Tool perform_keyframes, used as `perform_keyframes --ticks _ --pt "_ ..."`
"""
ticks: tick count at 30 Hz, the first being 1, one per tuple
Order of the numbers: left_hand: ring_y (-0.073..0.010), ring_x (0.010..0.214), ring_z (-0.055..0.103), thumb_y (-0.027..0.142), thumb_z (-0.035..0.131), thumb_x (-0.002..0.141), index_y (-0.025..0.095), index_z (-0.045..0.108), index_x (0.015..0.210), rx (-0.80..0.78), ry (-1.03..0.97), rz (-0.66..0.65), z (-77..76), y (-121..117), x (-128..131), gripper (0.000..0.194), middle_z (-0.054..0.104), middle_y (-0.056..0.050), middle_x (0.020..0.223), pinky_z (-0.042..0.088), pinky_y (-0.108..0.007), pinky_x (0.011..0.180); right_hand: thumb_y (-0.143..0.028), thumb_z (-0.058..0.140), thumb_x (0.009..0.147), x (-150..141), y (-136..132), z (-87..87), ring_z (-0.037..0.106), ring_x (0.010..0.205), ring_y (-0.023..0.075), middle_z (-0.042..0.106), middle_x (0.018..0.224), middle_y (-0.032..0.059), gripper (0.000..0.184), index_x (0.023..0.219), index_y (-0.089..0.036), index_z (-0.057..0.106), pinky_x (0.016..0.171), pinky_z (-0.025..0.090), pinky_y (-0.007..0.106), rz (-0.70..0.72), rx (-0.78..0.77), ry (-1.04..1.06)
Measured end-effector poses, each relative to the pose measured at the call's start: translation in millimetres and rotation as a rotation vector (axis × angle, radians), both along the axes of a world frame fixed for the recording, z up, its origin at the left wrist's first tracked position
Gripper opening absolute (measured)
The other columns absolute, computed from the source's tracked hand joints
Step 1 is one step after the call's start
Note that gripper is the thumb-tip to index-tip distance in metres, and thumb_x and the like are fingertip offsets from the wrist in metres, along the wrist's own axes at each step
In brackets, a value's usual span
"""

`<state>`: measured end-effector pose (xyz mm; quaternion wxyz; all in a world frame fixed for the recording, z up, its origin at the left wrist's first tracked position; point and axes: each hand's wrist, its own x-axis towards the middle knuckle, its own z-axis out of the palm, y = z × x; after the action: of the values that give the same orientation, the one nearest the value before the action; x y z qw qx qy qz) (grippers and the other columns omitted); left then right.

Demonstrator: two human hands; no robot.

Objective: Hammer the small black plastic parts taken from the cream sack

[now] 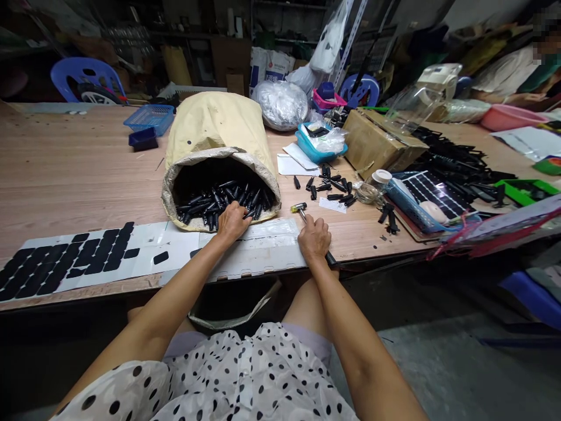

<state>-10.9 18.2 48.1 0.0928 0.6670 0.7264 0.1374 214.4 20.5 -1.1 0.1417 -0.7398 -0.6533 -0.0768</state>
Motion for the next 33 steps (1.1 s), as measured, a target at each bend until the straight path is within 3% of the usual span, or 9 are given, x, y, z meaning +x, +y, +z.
perform_keyframes --ticks 4,7,11,15,22,25,28,33 --pt "-0.0240 0.108 0.057 0.028 0.063 0.090 0.023 0.071 0.099 0.103 -0.069 -0.167 -2.1 -13.4 9.7 0.013 0.060 -0.006 0.108 0.050 -0.033 0.091 -0.020 0.049 0.093 0.5 1.0 -0.8 0.049 0.093 0.0247 0.056 0.100 0.0116 0.036 0.125 -0.022 0.065 0.068 0.032 0.031 0.002 0.004 0.001" --pt "-0.0230 0.107 0.058 0.025 0.067 0.088 0.023 0.070 0.096 0.051 -0.110 -0.252 -8.7 -21.1 23.7 0.009 0.062 -0.005 0.105 0.049 -0.032 0.089 -0.020 0.048 0.093 0.5 0.9 0.4 0.049 0.094 0.0248 0.056 0.100 0.0115 0.037 0.125 -0.023 0.066 0.069 0.032 0.031 -0.001 -0.007 0.007" --pt "-0.0240 0.107 0.059 0.025 0.067 0.088 0.023 0.069 0.098 -0.010 -0.202 -0.178 -23.2 -26.2 33.7 0.011 0.064 -0.005 0.105 0.049 -0.034 0.088 -0.020 0.047 0.094 -0.9 -0.7 1.2 0.049 0.094 0.0248 0.056 0.101 0.0118 0.037 0.126 -0.023 0.066 0.069 0.032 0.031 -0.007 -0.011 0.008" --pt "-0.0230 0.106 0.060 0.027 0.067 0.089 0.025 0.069 0.103 0.039 -0.286 -0.139 -34.3 -28.9 31.2 0.015 0.066 -0.004 0.106 0.048 -0.034 0.091 -0.021 0.047 0.095 -0.6 -0.1 0.1 0.048 0.093 0.0241 0.055 0.100 0.0116 0.037 0.126 -0.023 0.066 0.069 0.032 0.031 0.000 -0.004 0.027" --pt "-0.0240 0.106 0.059 0.027 0.070 0.086 0.025 0.073 0.099 0.038 -0.348 -0.122 -36.5 -25.6 28.0 0.014 0.066 -0.005 0.102 0.049 -0.036 0.093 -0.017 0.043 0.091 12.2 -0.7 12.3 0.052 0.089 0.0219 0.060 0.097 0.0087 0.043 0.127 -0.024 0.066 0.071 0.037 0.029 0.027 -0.003 0.314" --pt "-0.0235 0.105 0.058 0.026 0.070 0.085 0.025 0.074 0.099 0.034 -0.369 -0.104 -35.0 -25.4 29.4 0.014 0.065 -0.004 0.101 0.048 -0.036 0.093 -0.024 0.040 0.093 14.2 -16.0 19.2 0.053 0.081 0.0197 0.062 0.094 0.0063 0.043 0.129 -0.021 0.063 0.071 0.041 0.029 0.114 0.055 0.501" --pt "-0.0228 0.105 0.058 0.026 0.072 0.083 0.027 0.075 0.095 0.024 -0.401 -0.069 -33.6 -24.6 31.9 0.012 0.067 -0.003 0.101 0.048 -0.035 0.093 -0.037 0.044 0.093 8.5 -38.1 21.9 0.049 0.066 0.0165 0.062 0.081 0.0013 0.043 0.128 -0.020 0.063 0.065 0.042 0.028 0.237 -0.002 0.667" --pt "-0.0229 0.105 0.058 0.025 0.078 0.077 0.028 0.077 0.090 -0.028 -0.449 0.016 -33.6 -18.7 38.9 0.013 0.070 -0.001 0.100 0.048 -0.036 0.092 -0.033 0.047 0.090 -6.0 -62.6 20.7 0.055 0.069 0.0174 0.069 0.089 0.0047 0.039 0.119 -0.021 0.069 0.070 0.047 0.030 0.373 -0.045 0.674"
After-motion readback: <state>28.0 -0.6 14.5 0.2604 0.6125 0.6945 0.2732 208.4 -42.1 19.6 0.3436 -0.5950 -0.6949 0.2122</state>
